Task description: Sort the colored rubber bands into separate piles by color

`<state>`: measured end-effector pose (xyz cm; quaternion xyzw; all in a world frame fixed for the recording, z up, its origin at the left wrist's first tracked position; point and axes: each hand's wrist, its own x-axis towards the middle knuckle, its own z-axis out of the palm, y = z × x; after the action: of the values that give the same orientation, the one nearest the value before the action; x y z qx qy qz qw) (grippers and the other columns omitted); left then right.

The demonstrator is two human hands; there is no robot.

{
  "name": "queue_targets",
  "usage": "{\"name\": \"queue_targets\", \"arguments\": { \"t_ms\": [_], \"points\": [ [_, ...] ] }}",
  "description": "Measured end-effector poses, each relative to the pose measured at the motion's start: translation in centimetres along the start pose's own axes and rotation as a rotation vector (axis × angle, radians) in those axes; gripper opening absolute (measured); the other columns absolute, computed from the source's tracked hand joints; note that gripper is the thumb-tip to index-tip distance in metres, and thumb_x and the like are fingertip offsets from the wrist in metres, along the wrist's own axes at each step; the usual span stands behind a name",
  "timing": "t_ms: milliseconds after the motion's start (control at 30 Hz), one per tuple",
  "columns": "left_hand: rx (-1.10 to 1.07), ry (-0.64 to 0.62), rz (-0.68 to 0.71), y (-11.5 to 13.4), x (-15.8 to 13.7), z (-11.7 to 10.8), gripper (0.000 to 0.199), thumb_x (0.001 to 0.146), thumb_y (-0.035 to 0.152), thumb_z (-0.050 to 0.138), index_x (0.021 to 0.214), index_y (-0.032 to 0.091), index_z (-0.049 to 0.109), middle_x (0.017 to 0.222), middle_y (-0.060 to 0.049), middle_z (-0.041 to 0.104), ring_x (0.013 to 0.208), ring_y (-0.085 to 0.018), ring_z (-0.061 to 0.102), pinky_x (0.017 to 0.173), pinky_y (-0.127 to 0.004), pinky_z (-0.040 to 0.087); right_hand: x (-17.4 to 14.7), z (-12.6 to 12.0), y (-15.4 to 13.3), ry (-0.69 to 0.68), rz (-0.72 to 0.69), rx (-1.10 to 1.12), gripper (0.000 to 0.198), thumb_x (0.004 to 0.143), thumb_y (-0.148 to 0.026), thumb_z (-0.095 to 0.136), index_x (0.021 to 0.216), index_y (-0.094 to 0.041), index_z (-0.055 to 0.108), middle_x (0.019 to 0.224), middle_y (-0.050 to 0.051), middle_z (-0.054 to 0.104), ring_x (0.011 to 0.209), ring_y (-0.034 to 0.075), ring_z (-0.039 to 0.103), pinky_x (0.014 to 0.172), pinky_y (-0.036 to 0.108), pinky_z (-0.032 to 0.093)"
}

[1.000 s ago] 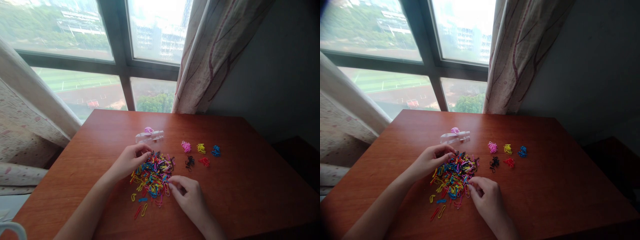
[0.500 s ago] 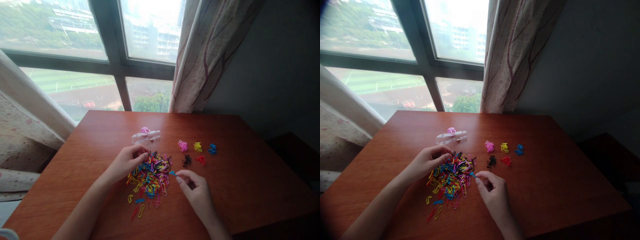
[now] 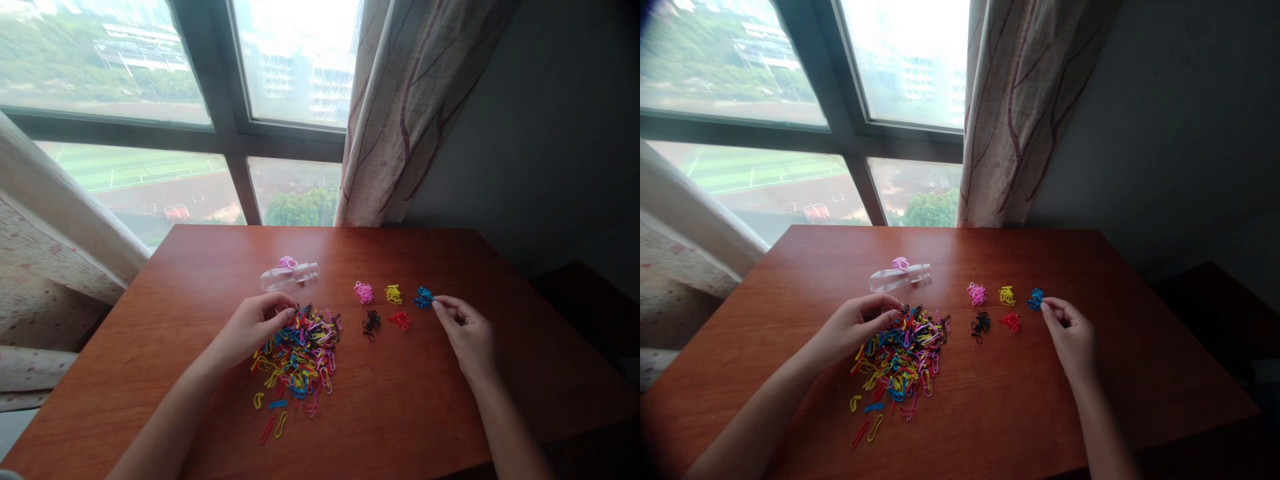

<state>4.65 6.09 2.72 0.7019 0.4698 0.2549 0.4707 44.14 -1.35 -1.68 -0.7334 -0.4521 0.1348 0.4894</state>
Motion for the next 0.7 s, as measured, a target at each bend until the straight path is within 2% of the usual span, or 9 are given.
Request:
{"name": "queue_targets", "arguments": {
  "t_ms": [133, 267, 367, 467, 700],
  "points": [
    [-0.007, -0.001, -0.018, 0.1, 0.0, 0.0, 0.028, 0.087, 0.041, 0.063, 0.093, 0.015, 0.071, 0.081, -0.005, 0.070, 0.071, -0.018, 0.061, 0.062, -0.026, 0.048, 2.4, -0.4, 2.2, -0.012, -0.037, -0.106, 0.043, 0.081, -0.052, 0.064, 0.098, -0.014, 0.075, 0.073, 0.006, 0.067, 0.065, 0.019, 0.060, 0.061, 0.028, 0.048],
    [-0.032, -0.003, -0.032, 0.1, -0.1, 0.0, 0.029, 0.086, 0.042, 0.063, 0.093, 0.015, 0.070, 0.081, -0.005, 0.070, 0.071, -0.018, 0.062, 0.063, -0.026, 0.049, 2.8, -0.2, 3.0, -0.028, -0.041, -0.160, 0.044, 0.079, -0.054, 0.064, 0.095, -0.014, 0.076, 0.065, 0.003, 0.061, 0.059, 0.017, 0.054, 0.056, 0.027, 0.043],
    [-0.030, 0.003, -0.034, 0.1, -0.1, -0.1, 0.029, 0.086, 0.042, 0.063, 0.093, 0.015, 0.070, 0.081, -0.005, 0.070, 0.072, -0.019, 0.062, 0.063, -0.026, 0.049, 2.5, -0.2, 3.1, -0.044, -0.040, -0.187, 0.042, 0.078, -0.053, 0.065, 0.094, -0.015, 0.076, 0.062, 0.000, 0.057, 0.056, 0.016, 0.052, 0.055, 0.027, 0.041],
    [-0.025, 0.012, -0.033, 0.1, -0.1, 0.0, 0.029, 0.086, 0.042, 0.062, 0.093, 0.015, 0.070, 0.080, -0.005, 0.070, 0.071, -0.018, 0.062, 0.063, -0.026, 0.049, 2.1, -0.4, 3.0, -0.040, -0.039, -0.190, 0.045, 0.079, -0.054, 0.063, 0.097, -0.015, 0.076, 0.064, 0.002, 0.060, 0.058, 0.017, 0.054, 0.057, 0.027, 0.043],
    [0.025, 0.015, -0.005, 0.0, 0.0, 0.1, 0.026, 0.087, 0.038, 0.060, 0.091, 0.014, 0.070, 0.074, -0.004, 0.067, 0.064, -0.015, 0.055, 0.056, -0.024, 0.043, 1.3, -0.3, 2.0, 0.074, -0.060, -0.248, 0.047, 0.081, -0.057, 0.062, 0.099, -0.015, 0.077, 0.068, 0.004, 0.064, 0.061, 0.018, 0.058, 0.058, 0.028, 0.045]
  ]
}}
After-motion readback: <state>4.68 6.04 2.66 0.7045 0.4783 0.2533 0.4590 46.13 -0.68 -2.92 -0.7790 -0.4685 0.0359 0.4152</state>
